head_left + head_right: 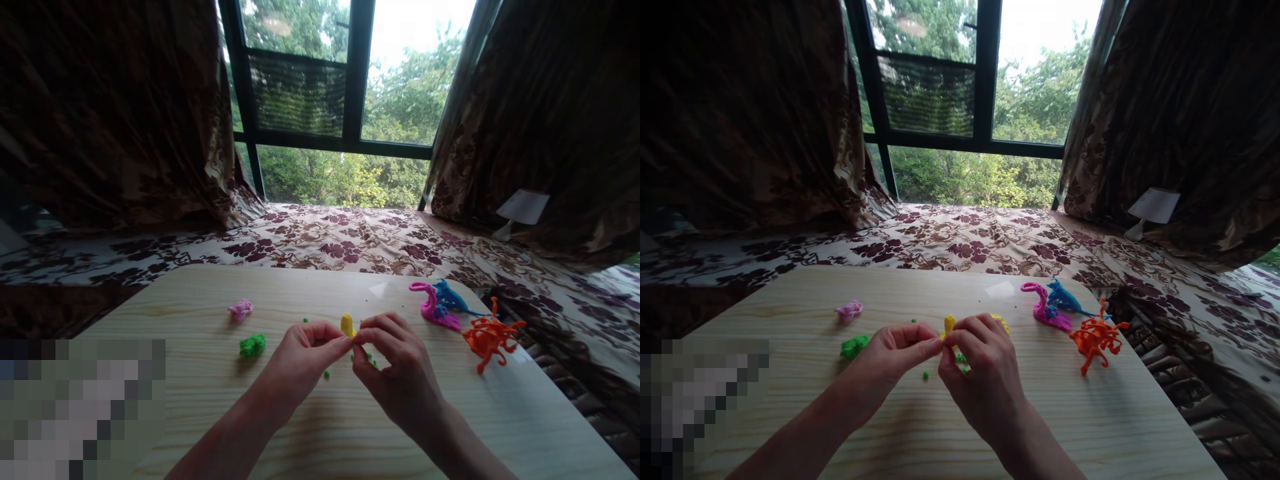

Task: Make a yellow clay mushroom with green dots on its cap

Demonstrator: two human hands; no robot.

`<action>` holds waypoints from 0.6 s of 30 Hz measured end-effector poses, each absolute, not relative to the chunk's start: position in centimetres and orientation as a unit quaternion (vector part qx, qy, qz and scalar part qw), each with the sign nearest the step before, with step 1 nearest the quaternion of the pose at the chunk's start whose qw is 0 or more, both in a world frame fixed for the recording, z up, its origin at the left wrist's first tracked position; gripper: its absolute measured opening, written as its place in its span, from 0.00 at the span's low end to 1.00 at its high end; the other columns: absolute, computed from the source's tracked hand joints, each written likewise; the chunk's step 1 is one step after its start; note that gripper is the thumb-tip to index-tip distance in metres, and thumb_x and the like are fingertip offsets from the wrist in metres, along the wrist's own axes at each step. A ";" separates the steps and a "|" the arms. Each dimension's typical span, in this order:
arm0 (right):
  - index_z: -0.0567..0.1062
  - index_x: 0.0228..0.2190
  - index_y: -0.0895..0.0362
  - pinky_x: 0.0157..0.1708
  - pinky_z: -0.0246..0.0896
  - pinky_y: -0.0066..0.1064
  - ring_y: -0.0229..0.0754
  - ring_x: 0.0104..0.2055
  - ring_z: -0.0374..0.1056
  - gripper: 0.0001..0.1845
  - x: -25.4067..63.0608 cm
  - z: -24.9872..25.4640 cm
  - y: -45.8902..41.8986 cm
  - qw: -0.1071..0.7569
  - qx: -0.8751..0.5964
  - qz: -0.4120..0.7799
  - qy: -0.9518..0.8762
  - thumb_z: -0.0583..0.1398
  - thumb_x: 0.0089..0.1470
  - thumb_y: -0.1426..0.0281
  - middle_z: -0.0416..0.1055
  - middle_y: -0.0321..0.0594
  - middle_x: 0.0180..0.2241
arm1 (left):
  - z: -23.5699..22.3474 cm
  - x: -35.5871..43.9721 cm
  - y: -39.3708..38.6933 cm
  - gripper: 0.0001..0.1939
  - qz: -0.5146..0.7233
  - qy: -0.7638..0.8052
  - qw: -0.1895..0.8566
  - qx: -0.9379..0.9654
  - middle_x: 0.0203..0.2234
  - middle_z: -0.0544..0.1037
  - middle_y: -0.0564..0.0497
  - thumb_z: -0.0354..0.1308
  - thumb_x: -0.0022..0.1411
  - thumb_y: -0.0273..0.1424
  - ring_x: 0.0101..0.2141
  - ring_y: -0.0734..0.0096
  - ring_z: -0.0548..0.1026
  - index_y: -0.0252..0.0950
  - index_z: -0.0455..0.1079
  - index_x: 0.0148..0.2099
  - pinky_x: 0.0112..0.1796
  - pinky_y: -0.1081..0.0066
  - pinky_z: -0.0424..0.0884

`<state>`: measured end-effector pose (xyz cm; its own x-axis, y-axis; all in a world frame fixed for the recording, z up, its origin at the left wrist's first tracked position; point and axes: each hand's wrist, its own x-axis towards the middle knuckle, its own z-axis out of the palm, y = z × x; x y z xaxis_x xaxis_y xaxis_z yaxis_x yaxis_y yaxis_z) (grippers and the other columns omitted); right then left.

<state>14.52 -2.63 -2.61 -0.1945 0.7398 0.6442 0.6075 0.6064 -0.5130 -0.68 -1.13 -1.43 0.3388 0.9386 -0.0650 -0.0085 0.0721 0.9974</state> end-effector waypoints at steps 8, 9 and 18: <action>0.68 0.23 0.58 0.29 0.56 0.27 0.35 0.28 0.60 0.05 14.0 -2.6 -2.6 0.521 -0.474 0.334 -0.627 0.55 0.47 0.76 0.64 0.34 0.24 | -1.3 -0.3 -1.4 0.06 0.409 0.426 0.617 0.521 0.19 0.69 0.55 0.56 0.50 0.30 0.25 0.77 0.63 0.33 0.69 0.25 0.29 0.75 0.59; 0.68 0.24 0.58 0.27 0.56 0.25 0.34 0.26 0.60 0.04 14.0 -2.6 -2.5 0.527 -0.475 0.378 -0.595 0.55 0.48 0.75 0.64 0.33 0.23 | -1.3 -0.4 -1.4 0.06 0.417 0.418 0.622 0.514 0.21 0.70 0.54 0.55 0.51 0.29 0.26 0.76 0.64 0.33 0.70 0.25 0.32 0.74 0.61; 0.70 0.30 0.58 0.26 0.59 0.24 0.33 0.26 0.62 0.04 14.3 -3.0 -2.1 0.543 -0.434 0.458 -0.554 0.56 0.50 0.71 0.67 0.34 0.25 | -0.9 -0.3 -1.3 0.08 0.422 0.394 0.668 0.470 0.24 0.72 0.51 0.56 0.52 0.30 0.30 0.72 0.68 0.33 0.74 0.34 0.39 0.68 0.63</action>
<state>14.28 -2.15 -3.00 -0.0329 0.9784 0.2040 -0.0163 0.2036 -0.9789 -0.28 -1.27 -0.95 0.3344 0.9335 -0.1290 -0.1930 0.2019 0.9602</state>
